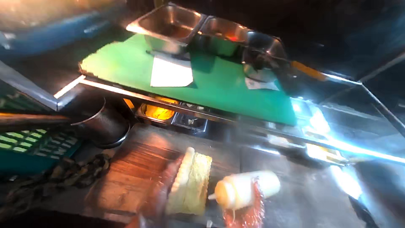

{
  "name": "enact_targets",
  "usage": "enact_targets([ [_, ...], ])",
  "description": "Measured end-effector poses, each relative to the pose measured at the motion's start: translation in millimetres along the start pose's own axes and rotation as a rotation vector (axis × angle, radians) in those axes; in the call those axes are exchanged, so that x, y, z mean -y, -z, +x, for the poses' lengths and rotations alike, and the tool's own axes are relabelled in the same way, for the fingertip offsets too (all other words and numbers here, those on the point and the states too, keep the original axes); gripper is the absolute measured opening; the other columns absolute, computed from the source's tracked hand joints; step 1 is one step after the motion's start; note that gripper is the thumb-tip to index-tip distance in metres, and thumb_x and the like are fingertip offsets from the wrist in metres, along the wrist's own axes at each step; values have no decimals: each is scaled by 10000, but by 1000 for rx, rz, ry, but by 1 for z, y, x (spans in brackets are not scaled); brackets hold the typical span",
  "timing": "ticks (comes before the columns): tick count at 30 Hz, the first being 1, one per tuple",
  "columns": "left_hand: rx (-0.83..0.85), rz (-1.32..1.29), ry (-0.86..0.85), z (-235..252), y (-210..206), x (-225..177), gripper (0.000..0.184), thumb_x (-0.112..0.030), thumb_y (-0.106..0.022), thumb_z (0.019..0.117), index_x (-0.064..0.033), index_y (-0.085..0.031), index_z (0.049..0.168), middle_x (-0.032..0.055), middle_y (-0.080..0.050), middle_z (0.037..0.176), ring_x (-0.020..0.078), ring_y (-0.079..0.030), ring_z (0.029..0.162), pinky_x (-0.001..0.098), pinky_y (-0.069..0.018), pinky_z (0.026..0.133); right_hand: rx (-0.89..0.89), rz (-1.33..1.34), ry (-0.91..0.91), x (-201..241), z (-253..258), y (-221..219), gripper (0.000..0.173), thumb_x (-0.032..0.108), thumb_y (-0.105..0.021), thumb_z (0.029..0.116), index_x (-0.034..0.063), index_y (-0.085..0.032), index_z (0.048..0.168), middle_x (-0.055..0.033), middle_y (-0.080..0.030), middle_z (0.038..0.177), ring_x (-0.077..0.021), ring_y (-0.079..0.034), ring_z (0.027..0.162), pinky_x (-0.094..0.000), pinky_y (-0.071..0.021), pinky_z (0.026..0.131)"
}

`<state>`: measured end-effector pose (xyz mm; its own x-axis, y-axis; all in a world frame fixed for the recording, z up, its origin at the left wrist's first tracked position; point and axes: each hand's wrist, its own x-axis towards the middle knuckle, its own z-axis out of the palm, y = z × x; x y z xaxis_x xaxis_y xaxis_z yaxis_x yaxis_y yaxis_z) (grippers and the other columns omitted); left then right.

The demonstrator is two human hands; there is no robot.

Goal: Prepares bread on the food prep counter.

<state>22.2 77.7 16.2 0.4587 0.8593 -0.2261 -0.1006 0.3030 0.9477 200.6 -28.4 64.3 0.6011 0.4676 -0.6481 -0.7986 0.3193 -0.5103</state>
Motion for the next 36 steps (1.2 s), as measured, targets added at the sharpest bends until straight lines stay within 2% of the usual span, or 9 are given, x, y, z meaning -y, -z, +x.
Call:
enact_targets([
  [3,88,932,-178,16,-52,0,734,-564,-424,1040,-58,-405,1572,122,-393,1627,231,-326,1530,452,-216,1280,84,129,-57,18,-5,24,499,505,-555,983,121,-529,1300,-172,-700,1140,-335,-711,1037,-525,-610,819],
  [6,222,1632,-34,35,-91,22,905,-676,-310,983,-39,-252,1624,179,-210,1694,339,-159,1579,601,-102,1259,141,202,-38,30,-10,42,508,469,-649,943,117,-535,1290,-181,-706,1136,-344,-715,1045,-531,-608,852],
  [10,214,1740,-31,31,-92,33,941,-687,-308,981,-9,-209,1626,187,-183,1699,336,-124,1586,577,-62,1273,212,277,-48,48,-18,68,559,434,-776,851,81,-588,1242,-200,-716,1126,-343,-720,1046,-522,-608,868],
  [19,135,1754,-2,33,-99,40,985,-730,-335,955,-30,-197,1634,174,-161,1707,330,-119,1588,572,-62,1274,310,184,97,62,-3,101,519,406,-809,851,87,-630,1219,-175,-711,1146,-329,-697,1090,-540,-566,961],
  [22,101,1676,107,26,-101,26,1023,-753,-386,930,-57,-162,1646,168,-125,1715,331,-68,1593,596,-23,1268,364,173,64,66,-9,89,491,429,-786,868,94,-652,1202,-178,-712,1156,-331,-697,1095,-538,-565,965],
  [27,-65,1400,170,23,-90,28,1063,-573,-659,857,-38,-174,1638,174,-146,1708,293,-204,1570,452,-276,1248,490,91,125,68,-10,55,562,420,-821,829,50,-655,1218,-185,-714,1168,-315,-699,1108,-503,-559,992],
  [30,-45,1122,191,27,-77,17,1053,-468,-714,853,-28,-165,1636,170,-172,1702,270,-237,1560,405,-266,1253,533,-33,283,60,-12,29,580,429,-818,838,66,-635,1251,-170,-703,1202,-306,-686,1134,-501,-545,1018],
  [33,-65,628,147,24,-45,16,887,-341,-737,855,-41,-339,1589,159,-504,1530,217,-500,1398,397,-396,1174,575,-170,439,38,-11,10,587,416,-813,842,81,-621,1283,-150,-699,1215,-288,-679,1149,-480,-538,1029],
  [36,-59,-72,73,17,-6,35,491,-203,-636,933,-55,-585,1399,66,-716,1201,116,-695,1062,311,-585,938,546,-328,537,5,-2,-5,626,371,-863,798,85,-604,1291,-128,-706,1218,-265,-676,1171,-448,-554,1021],
])
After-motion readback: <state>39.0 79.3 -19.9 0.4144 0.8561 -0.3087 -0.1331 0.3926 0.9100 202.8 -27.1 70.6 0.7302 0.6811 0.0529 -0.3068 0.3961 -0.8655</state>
